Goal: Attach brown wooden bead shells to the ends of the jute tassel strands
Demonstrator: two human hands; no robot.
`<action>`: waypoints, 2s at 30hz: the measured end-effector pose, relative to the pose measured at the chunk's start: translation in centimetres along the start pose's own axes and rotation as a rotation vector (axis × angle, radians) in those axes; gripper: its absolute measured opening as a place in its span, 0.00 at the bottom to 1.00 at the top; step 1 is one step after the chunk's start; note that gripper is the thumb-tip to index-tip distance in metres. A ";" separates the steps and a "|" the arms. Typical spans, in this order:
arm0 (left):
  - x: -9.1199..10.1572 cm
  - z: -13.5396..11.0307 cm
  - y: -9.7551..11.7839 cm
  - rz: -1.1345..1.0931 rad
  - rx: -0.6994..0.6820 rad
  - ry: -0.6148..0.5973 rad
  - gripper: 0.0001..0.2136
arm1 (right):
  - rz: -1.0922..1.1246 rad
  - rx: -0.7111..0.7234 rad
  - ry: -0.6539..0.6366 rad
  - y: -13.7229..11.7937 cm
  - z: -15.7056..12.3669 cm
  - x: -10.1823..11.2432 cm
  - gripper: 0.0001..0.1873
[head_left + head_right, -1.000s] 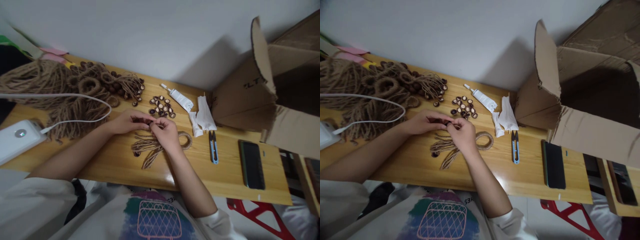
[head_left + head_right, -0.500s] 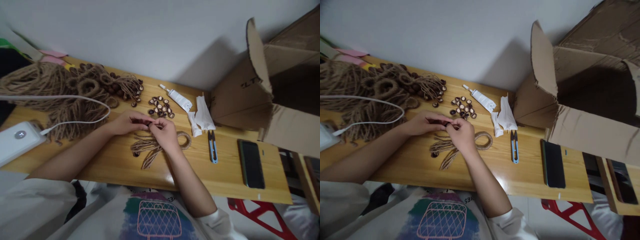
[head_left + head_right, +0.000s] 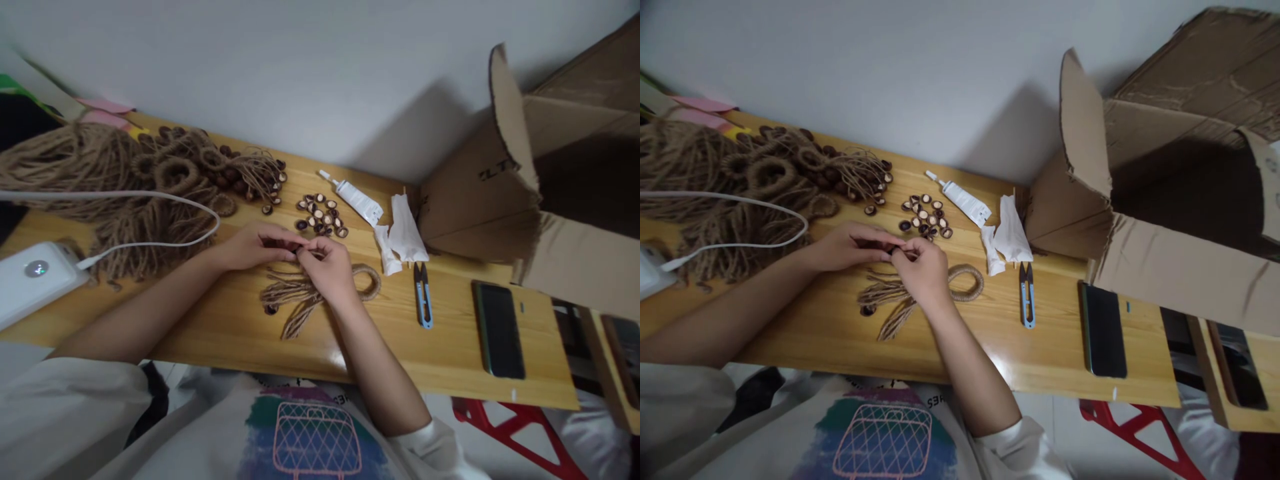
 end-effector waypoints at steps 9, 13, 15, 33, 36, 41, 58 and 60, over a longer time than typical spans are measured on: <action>0.1 -0.1 -0.1 -0.015 -0.018 0.019 0.14 | 0.027 -0.012 -0.014 -0.1 0.0 0.0 0.10; 0.1 -0.1 -0.1 -0.010 -0.016 0.017 0.14 | 0.017 0.004 -0.019 0.1 0.0 0.0 0.10; 0.1 -0.1 0.0 -0.010 -0.009 0.018 0.14 | 0.007 0.013 -0.018 0.2 0.0 0.0 0.11; 0.0 0.0 -0.2 -0.020 -0.005 0.024 0.15 | 0.004 0.018 -0.017 0.2 0.0 -0.1 0.10; 0.1 0.0 -0.4 -0.017 -0.001 0.020 0.15 | 0.009 0.002 -0.019 0.1 0.0 -0.1 0.10; 0.1 -0.1 -0.4 -0.019 0.000 0.013 0.15 | -0.010 -0.007 -0.016 -0.1 -0.1 -0.1 0.09; 0.1 0.0 0.0 -0.024 -0.009 0.015 0.14 | -0.001 0.020 -0.020 0.0 -0.1 -0.1 0.08; 0.1 0.1 0.1 -0.027 0.002 0.016 0.14 | -0.004 0.018 -0.021 0.0 -0.1 0.0 0.09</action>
Point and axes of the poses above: each hand's wrist, its own z-axis towards the middle knuckle, its own x-axis out of the back of the hand, y = z × x, the point moved 1 cm from there along z, towards the middle knuckle, and after that the axes turned 3 degrees about -y, right-handed, at the moved point
